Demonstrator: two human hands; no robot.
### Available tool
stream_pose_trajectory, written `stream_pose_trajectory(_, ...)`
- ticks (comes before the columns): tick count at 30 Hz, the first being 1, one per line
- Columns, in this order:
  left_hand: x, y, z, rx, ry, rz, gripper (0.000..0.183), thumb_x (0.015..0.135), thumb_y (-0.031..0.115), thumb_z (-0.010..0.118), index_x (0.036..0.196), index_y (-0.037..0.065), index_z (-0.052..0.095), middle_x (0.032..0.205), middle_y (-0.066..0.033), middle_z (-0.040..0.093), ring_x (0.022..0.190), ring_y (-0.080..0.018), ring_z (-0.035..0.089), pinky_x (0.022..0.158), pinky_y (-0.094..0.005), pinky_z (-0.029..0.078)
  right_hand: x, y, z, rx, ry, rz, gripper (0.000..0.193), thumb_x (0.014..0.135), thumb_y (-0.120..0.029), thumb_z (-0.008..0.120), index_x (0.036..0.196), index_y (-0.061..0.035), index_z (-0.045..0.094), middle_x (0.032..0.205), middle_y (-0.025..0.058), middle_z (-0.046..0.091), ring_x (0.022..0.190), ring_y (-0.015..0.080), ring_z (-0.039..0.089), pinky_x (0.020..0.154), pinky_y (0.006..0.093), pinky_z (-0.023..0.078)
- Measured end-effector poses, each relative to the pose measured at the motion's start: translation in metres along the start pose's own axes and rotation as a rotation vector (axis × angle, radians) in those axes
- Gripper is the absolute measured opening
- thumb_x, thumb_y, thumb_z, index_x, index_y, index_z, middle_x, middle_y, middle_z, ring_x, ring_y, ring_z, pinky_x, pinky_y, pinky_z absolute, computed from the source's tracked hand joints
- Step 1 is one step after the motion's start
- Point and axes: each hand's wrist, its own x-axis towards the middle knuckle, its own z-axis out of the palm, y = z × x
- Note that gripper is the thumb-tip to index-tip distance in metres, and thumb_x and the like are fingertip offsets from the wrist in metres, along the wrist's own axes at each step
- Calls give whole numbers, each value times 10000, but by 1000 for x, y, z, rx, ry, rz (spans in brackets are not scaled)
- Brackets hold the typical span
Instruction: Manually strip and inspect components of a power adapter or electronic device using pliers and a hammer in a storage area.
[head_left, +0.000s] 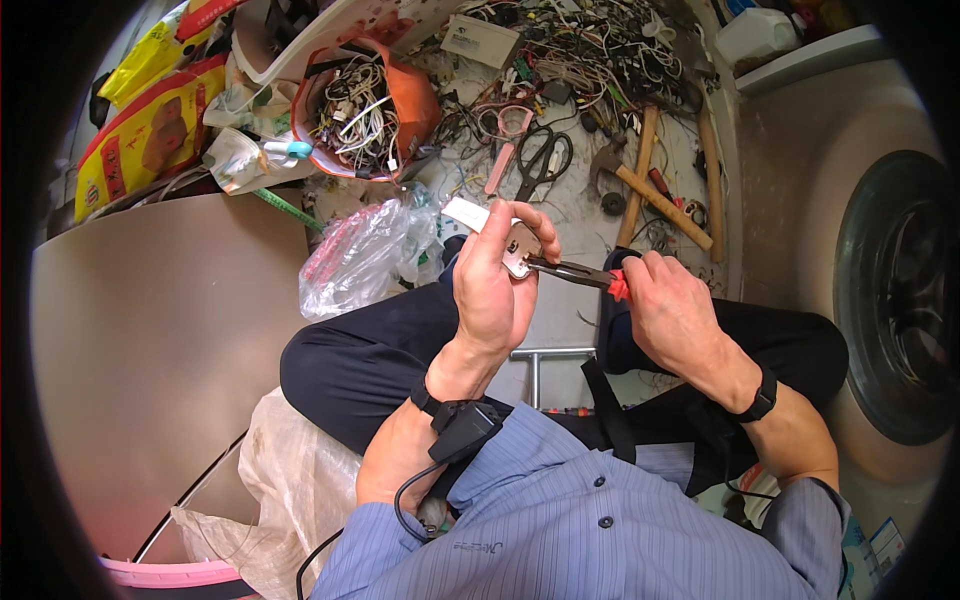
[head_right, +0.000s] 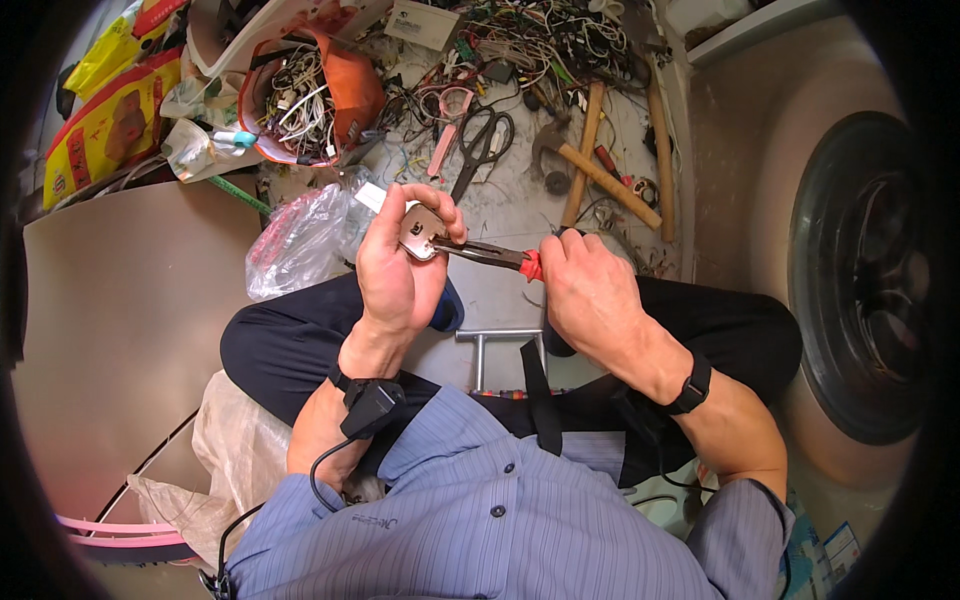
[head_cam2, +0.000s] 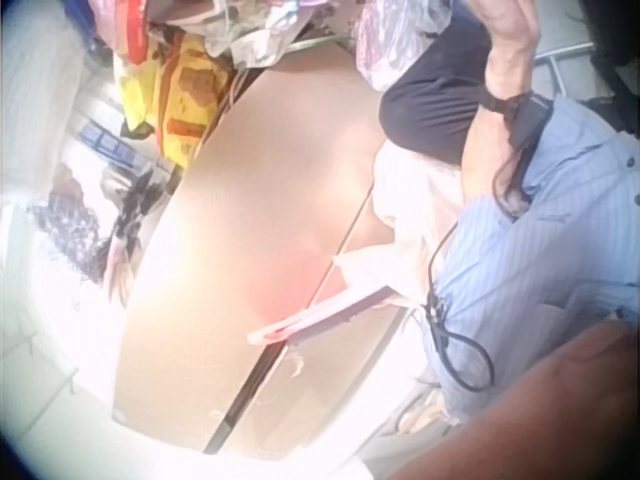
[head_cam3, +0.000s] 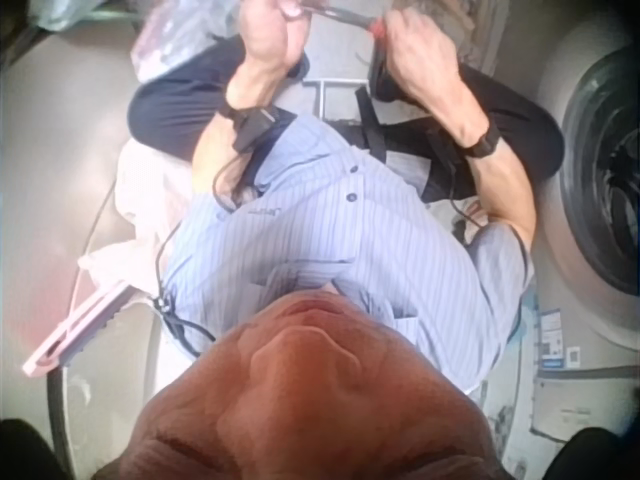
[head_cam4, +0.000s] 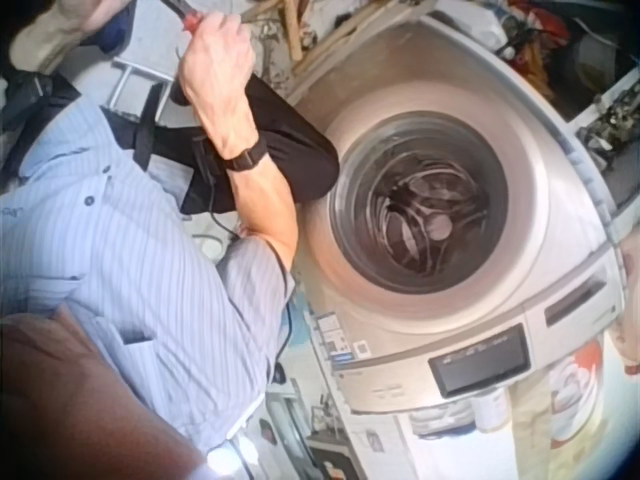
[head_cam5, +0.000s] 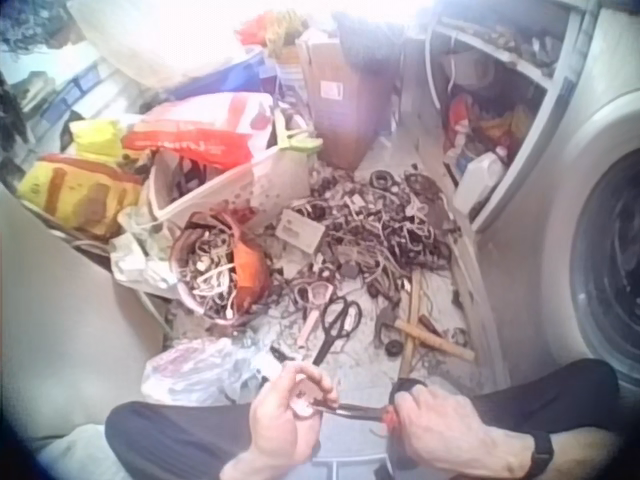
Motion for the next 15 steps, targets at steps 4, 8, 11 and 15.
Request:
stream_pose_trajectory(4,0,-2,4,-14,52,21,437,1123,407,371,1044,44,601,974,-111,620,910,-239,582,849,-376,469,-1,0,1,6,-26,12,155,798,-11,629,929,-2,548,882,164,570,821,360,617,671,466,558)
stream_pose_trajectory(8,-1,-4,2,-29,47,24,450,1124,422,366,1060,43,600,991,-115,621,916,-240,584,856,-383,474,-2,1,3,41,-45,13,171,789,-10,635,936,0,548,904,164,568,837,360,618,674,466,561)
stream_pose_trajectory(11,-1,-4,3,-50,57,11,444,1125,414,368,1067,40,600,995,-115,621,914,-239,585,854,-381,477,0,0,2,54,-55,15,171,790,-11,635,937,0,548,907,161,567,842,359,618,677,464,562)
stream_pose_trajectory(15,-2,-6,2,14,60,10,443,1125,414,371,1064,39,599,987,-111,616,897,-233,586,838,-372,484,1,-2,4,25,-18,0,153,810,-29,632,939,-4,553,909,150,570,835,345,619,681,462,564)
